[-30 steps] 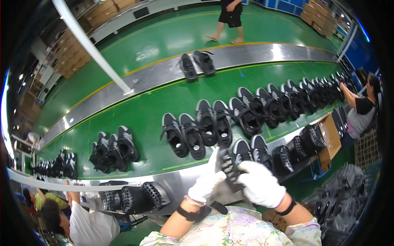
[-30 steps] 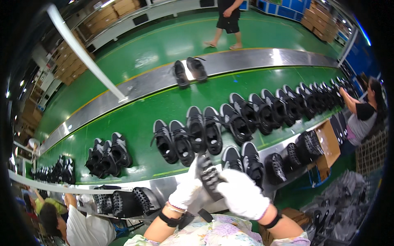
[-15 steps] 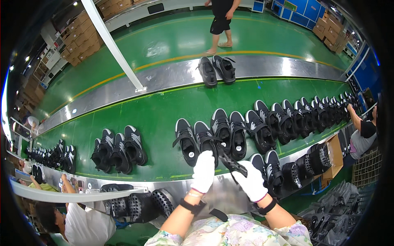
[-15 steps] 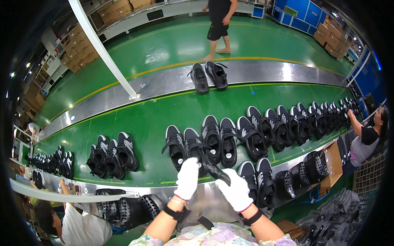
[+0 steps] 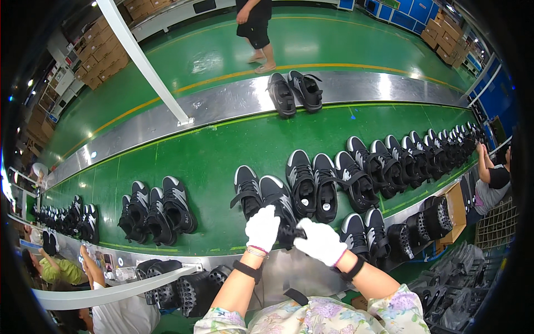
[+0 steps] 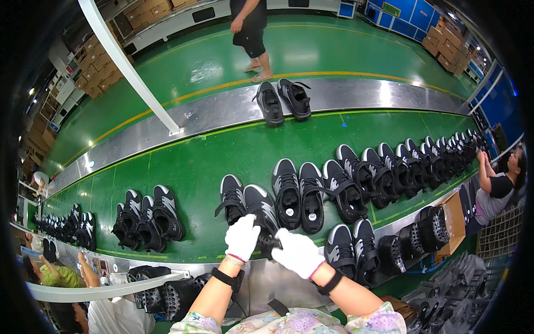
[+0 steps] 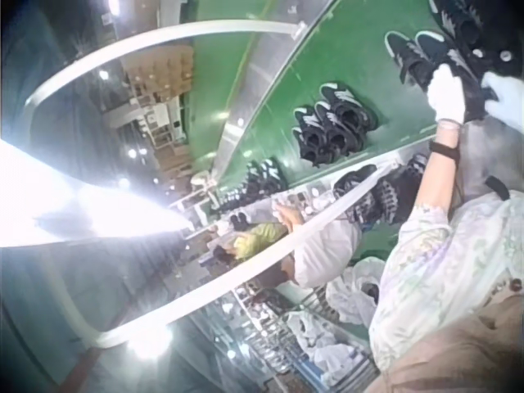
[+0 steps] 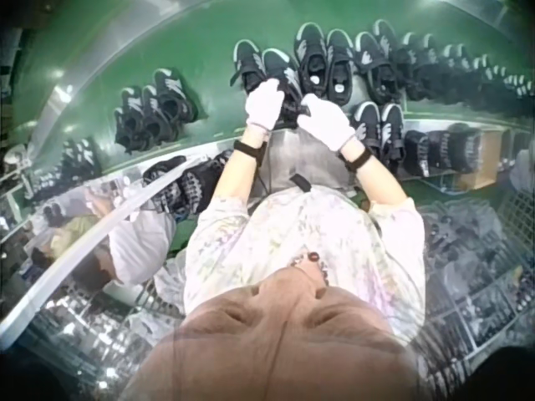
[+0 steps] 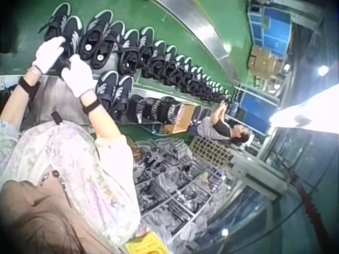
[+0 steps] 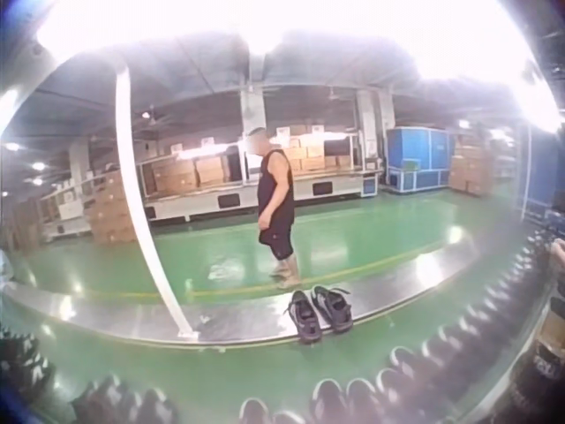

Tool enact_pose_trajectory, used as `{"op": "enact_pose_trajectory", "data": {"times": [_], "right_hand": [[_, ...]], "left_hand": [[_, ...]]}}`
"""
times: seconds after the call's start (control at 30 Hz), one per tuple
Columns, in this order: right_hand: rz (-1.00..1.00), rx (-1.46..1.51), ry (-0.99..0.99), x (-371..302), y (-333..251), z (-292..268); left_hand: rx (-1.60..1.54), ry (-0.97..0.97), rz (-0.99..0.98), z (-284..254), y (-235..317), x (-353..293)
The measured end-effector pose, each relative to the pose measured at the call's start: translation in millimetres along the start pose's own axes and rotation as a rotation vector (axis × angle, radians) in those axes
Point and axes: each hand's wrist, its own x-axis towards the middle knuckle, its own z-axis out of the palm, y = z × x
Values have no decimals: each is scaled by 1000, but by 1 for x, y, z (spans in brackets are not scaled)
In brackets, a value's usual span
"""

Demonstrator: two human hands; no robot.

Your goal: Inspecting and organizing shoes and shoe components on a factory conveyor belt.

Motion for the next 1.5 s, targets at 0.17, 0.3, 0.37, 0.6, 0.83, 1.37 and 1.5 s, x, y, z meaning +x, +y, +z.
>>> {"op": "enact_pose_trajectory", "data": {"times": [0.17, 0.3, 0.37, 0.6, 0.83, 1.37, 1.5], "right_hand": [[73, -457, 126, 50, -7, 61], [-40, -370, 187, 53, -2, 74], [-18, -295, 204, 51, 7, 68], [89, -365, 205, 91, 35, 93], [58, -302, 154, 96, 37, 82], [-738, 98, -307, -57, -70, 137], [-734, -19, -275, -57, -82, 161]], "left_hand": [[0, 16, 7, 0, 7, -4], [-45, 89, 39, -4, -2, -5], [-42, 145, 51, -5, -5, -6], [175, -25, 68, 2, 5, -9], [-18, 100, -243, 2, 28, -25], [-343, 710, -700, -67, -21, -256], [-359, 767, -689, -54, -28, -275]]}}
